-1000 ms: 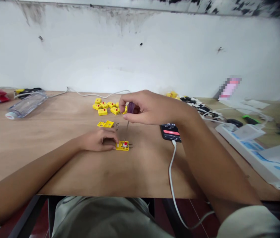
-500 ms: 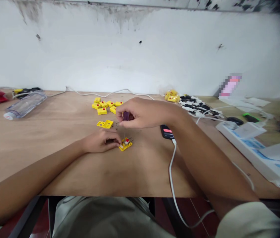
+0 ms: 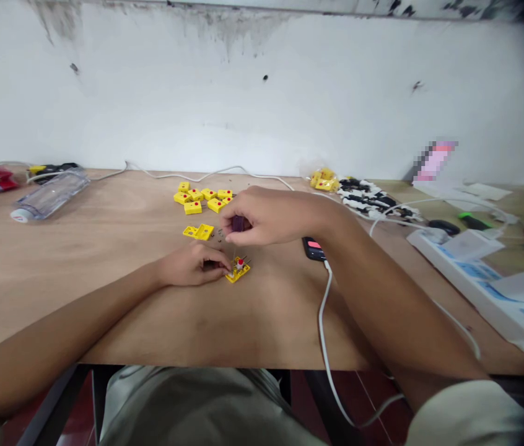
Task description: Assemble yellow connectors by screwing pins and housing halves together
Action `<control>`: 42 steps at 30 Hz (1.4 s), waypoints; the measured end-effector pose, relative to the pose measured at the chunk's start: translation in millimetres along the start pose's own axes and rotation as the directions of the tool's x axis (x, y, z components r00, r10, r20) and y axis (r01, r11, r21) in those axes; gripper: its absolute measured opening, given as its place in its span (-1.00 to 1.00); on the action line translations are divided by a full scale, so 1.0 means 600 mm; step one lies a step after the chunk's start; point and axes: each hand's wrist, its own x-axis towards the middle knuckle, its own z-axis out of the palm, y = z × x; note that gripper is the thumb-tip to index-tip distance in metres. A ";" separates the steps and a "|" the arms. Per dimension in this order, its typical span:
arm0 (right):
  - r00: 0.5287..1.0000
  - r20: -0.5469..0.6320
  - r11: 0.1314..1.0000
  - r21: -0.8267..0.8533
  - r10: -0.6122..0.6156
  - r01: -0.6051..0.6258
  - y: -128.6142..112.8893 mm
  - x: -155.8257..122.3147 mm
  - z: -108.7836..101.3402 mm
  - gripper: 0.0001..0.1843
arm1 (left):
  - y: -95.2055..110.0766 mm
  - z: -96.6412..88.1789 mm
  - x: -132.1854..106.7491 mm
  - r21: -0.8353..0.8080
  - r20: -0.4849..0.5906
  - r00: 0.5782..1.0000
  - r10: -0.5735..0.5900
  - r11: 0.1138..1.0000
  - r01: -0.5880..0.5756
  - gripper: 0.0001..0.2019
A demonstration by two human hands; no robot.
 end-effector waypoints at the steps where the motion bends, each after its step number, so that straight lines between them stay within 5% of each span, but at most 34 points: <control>1: 1.000 0.004 1.000 0.001 0.006 -0.006 -0.001 0.000 0.000 -0.93 | -0.001 0.000 0.000 -0.008 0.001 1.000 -0.003 1.000 0.003 -0.86; 42: 0.997 0.069 0.999 -0.016 0.046 -0.045 0.003 0.007 0.008 -0.95 | -0.005 0.000 0.000 -0.059 0.017 0.999 -0.046 0.997 0.047 -0.84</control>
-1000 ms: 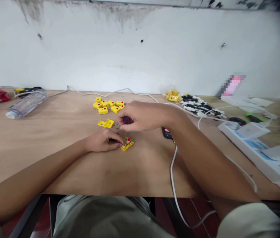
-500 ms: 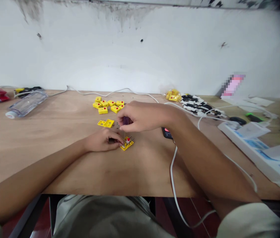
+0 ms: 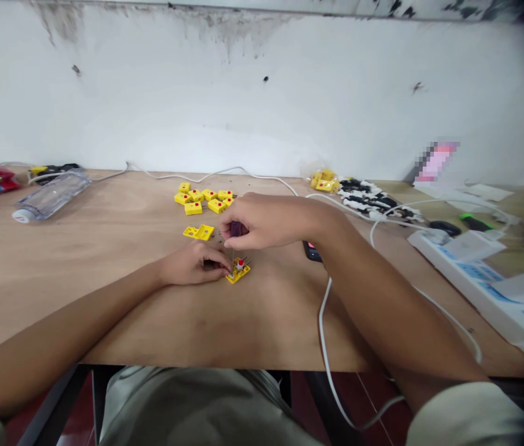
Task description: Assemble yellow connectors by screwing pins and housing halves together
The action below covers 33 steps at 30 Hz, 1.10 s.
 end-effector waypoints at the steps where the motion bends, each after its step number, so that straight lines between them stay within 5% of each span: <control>1: 1.000 0.005 1.000 0.000 -0.011 0.011 0.001 -0.001 0.000 -0.93 | 0.000 0.000 0.000 -0.009 0.002 1.000 -0.001 1.000 0.001 -0.84; 20: 0.999 0.036 0.999 0.027 -0.019 0.018 -0.019 -0.030 -0.002 -0.84 | 0.001 -0.001 0.002 -0.071 0.017 1.000 -0.011 0.997 0.012 -0.81; 29: 0.979 0.020 0.969 -0.143 0.205 -0.200 -0.050 -0.036 -0.005 -0.73 | 0.000 -0.001 0.002 -0.076 -0.012 1.000 -0.008 0.997 0.007 -0.85; 33: 0.983 0.065 0.982 -0.093 0.169 -0.162 -0.056 -0.036 0.004 -0.91 | 0.001 -0.001 0.002 -0.081 -0.022 1.000 -0.010 0.997 0.008 -0.84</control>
